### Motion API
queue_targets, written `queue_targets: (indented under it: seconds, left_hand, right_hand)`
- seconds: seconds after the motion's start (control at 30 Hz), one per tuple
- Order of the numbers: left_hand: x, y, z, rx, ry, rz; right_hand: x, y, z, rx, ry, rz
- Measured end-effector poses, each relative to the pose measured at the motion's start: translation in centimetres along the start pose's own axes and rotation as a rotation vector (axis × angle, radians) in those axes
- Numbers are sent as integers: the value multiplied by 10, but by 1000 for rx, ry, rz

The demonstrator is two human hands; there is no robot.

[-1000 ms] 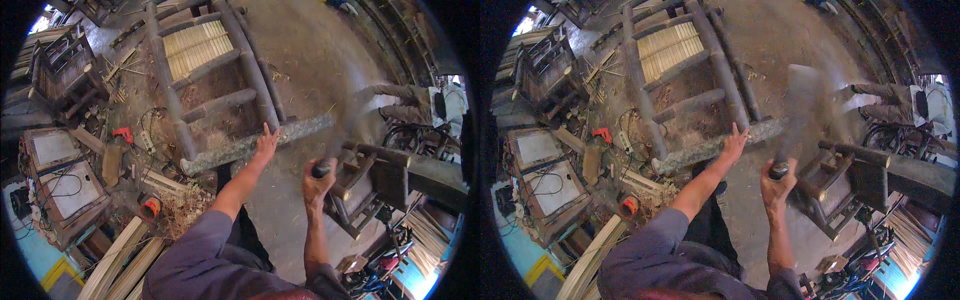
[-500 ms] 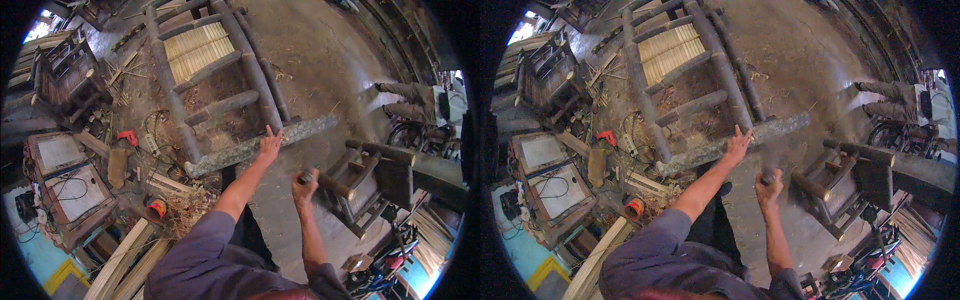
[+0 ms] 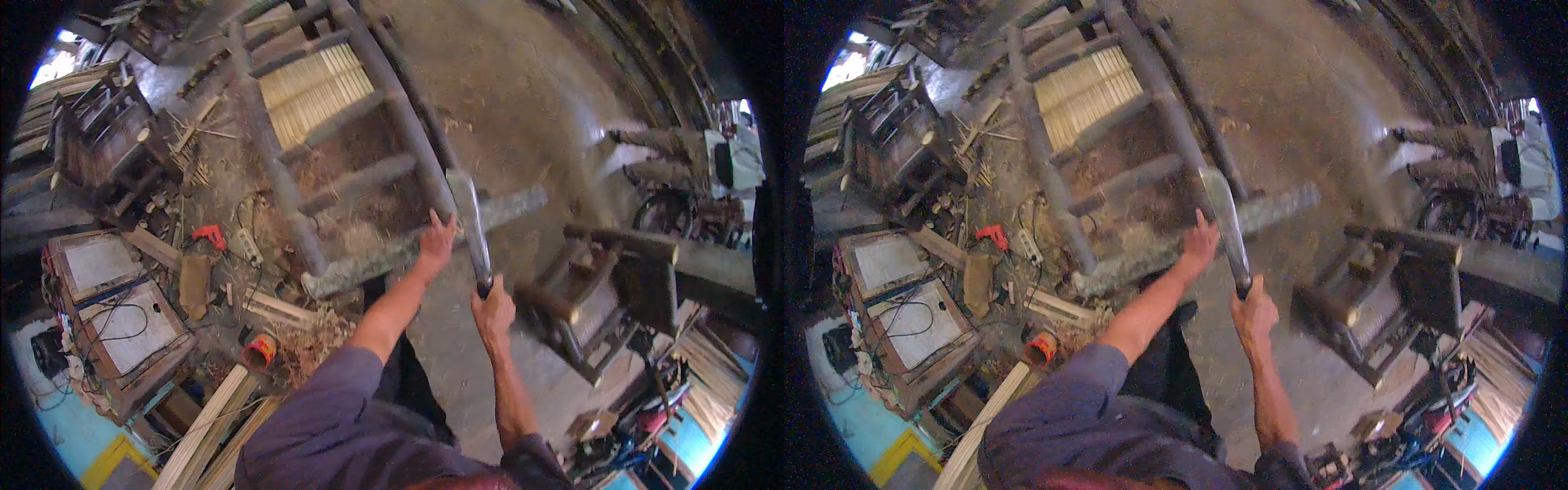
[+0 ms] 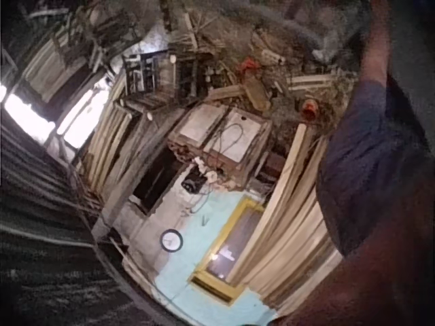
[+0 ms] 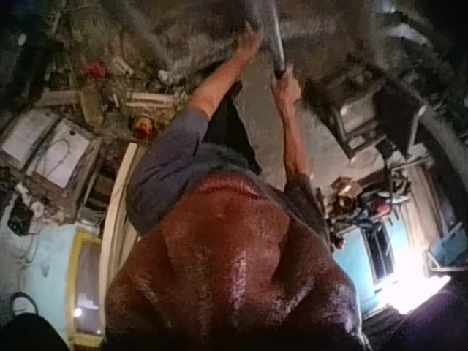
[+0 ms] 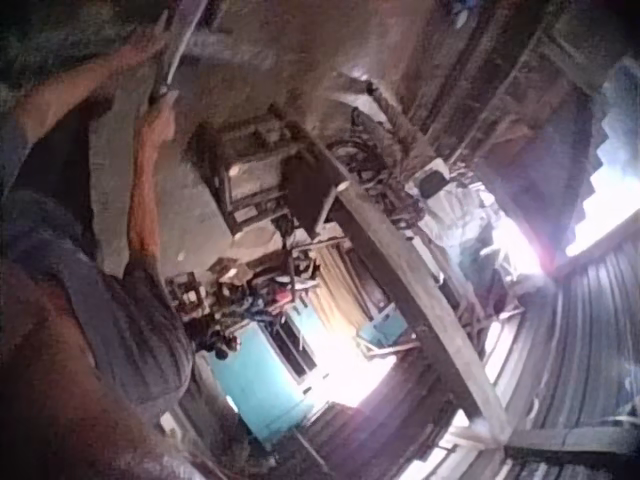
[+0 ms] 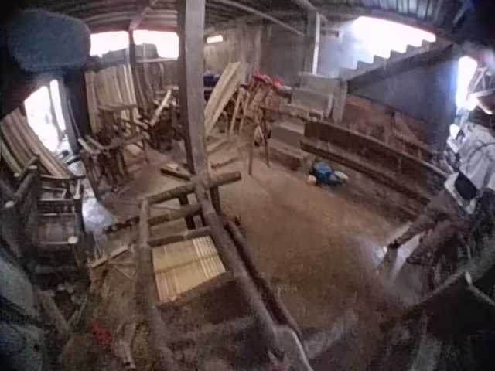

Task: The person uses a machete to shave and shape thin bamboo strips over a wooden chair frame. They repeatedly hold the strips with one hand and draw the blade along them to smooth the edges, occasionally placing finished pieces on the chair seat.

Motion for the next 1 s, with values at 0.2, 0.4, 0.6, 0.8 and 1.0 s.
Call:
queue_targets:
  seconds: [0.2, 0.4, 0.6, 0.8, 1.0]
  left_hand:
    - [3, -6, -4, 189, 52, -57]
    - [10, -6, 2, 187, 146, -249]
    - [16, 28, -4, 208, 59, -310]
    - [4, 112, -2, 247, 95, -398]
    - [-41, 135, 28, 352, 69, -440]
  right_hand:
    - [-13, -17, -12, 104, -49, -120]
    - [-19, -25, -26, 135, -139, -38]
    - [-15, -33, -34, 184, -433, 399]
    - [-17, -49, -9, -198, -470, 779]
    - [-19, -134, -4, -71, -640, 963]
Point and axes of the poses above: each hand's wrist, its own z-axis towards the middle knuckle, its own y-axis out of the back of the hand, x = y × z, the point moved 7 cm from there along z, towards the middle knuckle, and after that the axes turned 13 degrees about -x, right-handed, at the moved point
